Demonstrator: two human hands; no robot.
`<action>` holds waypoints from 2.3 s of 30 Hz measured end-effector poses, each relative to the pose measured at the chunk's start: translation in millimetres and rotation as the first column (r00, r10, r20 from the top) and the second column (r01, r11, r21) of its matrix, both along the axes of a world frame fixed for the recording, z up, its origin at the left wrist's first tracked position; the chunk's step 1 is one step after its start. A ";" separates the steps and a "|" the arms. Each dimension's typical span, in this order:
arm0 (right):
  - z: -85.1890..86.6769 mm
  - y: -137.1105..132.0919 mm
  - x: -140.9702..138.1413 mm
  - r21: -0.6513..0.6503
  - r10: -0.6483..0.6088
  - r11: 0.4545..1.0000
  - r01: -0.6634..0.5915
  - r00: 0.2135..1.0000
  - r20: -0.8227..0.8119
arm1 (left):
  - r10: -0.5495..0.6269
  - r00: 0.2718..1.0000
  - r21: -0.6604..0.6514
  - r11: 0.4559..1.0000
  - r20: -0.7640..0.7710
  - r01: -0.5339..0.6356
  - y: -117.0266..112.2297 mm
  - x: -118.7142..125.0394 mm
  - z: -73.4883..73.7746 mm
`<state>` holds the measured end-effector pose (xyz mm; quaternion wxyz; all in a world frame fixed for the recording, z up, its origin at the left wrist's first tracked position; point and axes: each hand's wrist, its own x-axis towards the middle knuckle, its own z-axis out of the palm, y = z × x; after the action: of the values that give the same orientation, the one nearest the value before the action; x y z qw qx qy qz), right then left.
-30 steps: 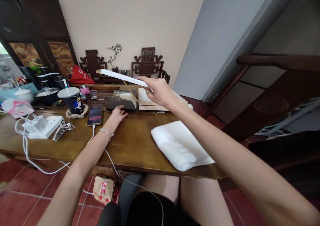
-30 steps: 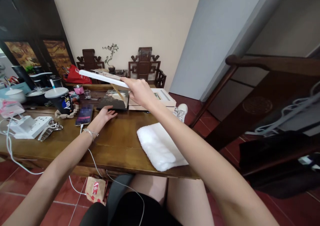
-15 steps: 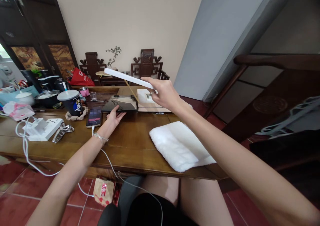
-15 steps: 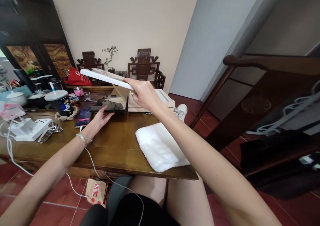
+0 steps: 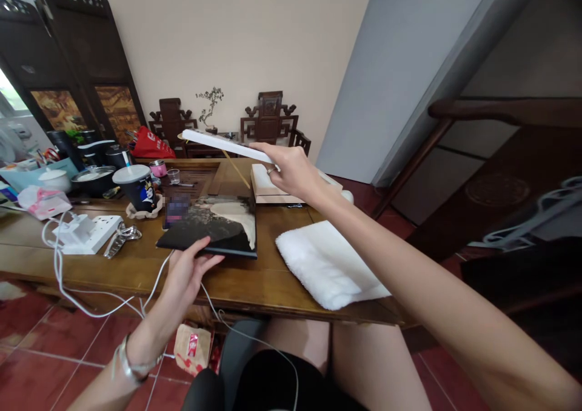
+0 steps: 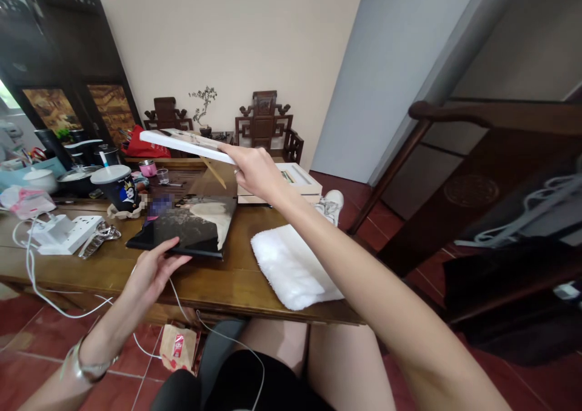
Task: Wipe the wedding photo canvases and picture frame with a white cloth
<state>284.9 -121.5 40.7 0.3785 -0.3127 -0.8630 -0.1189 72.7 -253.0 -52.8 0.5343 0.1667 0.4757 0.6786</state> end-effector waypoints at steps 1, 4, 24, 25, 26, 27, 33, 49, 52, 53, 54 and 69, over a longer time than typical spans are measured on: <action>-1.0 2.6 -1.6 0.002 -0.009 1.000 0.009 1.000 0.019 | 0.002 1.000 -0.005 1.000 -0.008 -0.002 -10.3 2.6 -1.4; -7.9 13.6 -8.1 -0.003 -0.044 0.999 0.045 0.995 0.086 | 0.026 1.000 -0.015 1.000 0.007 -0.026 -37.6 9.7 -5.5; -98.1 90.5 -75.6 -0.046 -0.164 0.975 0.216 0.849 0.502 | 0.000 1.000 -0.093 0.996 -0.006 -0.001 -78.8 42.7 -49.8; -101.1 93.5 -74.8 -0.048 -0.171 0.973 0.227 0.841 0.513 | 0.012 1.000 -0.094 0.995 -0.008 -0.013 -78.3 44.5 -49.5; -103.8 96.3 -73.7 -0.051 -0.176 0.970 0.237 0.832 0.526 | 0.023 1.000 -0.098 0.995 -0.007 -0.023 -77.8 46.3 -49.0; -106.4 98.9 -72.5 -0.055 -0.181 0.967 0.249 0.824 0.537 | 0.030 1.000 -0.104 0.994 -0.007 -0.030 -77.3 47.8 -48.3; -117.3 104.7 -71.6 -0.076 -0.222 0.941 0.328 0.774 0.593 | 0.061 0.998 -0.125 0.990 0.001 -0.060 -75.5 51.3 -49.1; -81.9 128.3 -84.4 -0.290 -0.032 0.863 0.415 0.616 0.787 | 0.011 1.000 -0.129 0.992 -0.009 -0.013 -75.9 46.6 -53.7; -80.3 123.5 -81.3 -0.304 -0.029 0.861 0.407 0.638 0.770 | 0.006 1.000 -0.130 0.992 -0.013 -0.008 -76.0 47.1 -52.8; -78.4 121.0 -79.6 -0.306 -0.031 0.863 0.401 0.648 0.761 | 0.003 1.000 -0.133 0.991 -0.013 -0.005 -76.0 47.2 -52.5; -75.2 117.5 -77.1 -0.306 -0.033 0.866 0.396 0.655 0.755 | 0.002 1.000 -0.136 0.991 -0.012 -0.004 -76.0 47.3 -52.2; -98.6 -150.2 110.7 0.045 0.047 0.998 -0.052 0.993 0.110 | 0.030 1.000 -0.108 0.994 0.000 -0.030 -73.9 44.9 -55.2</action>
<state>395.6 -271.7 -57.9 0.3411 -0.2753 -0.8868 -0.1468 117.7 -326.9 -108.1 0.5327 0.1298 0.5135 0.6601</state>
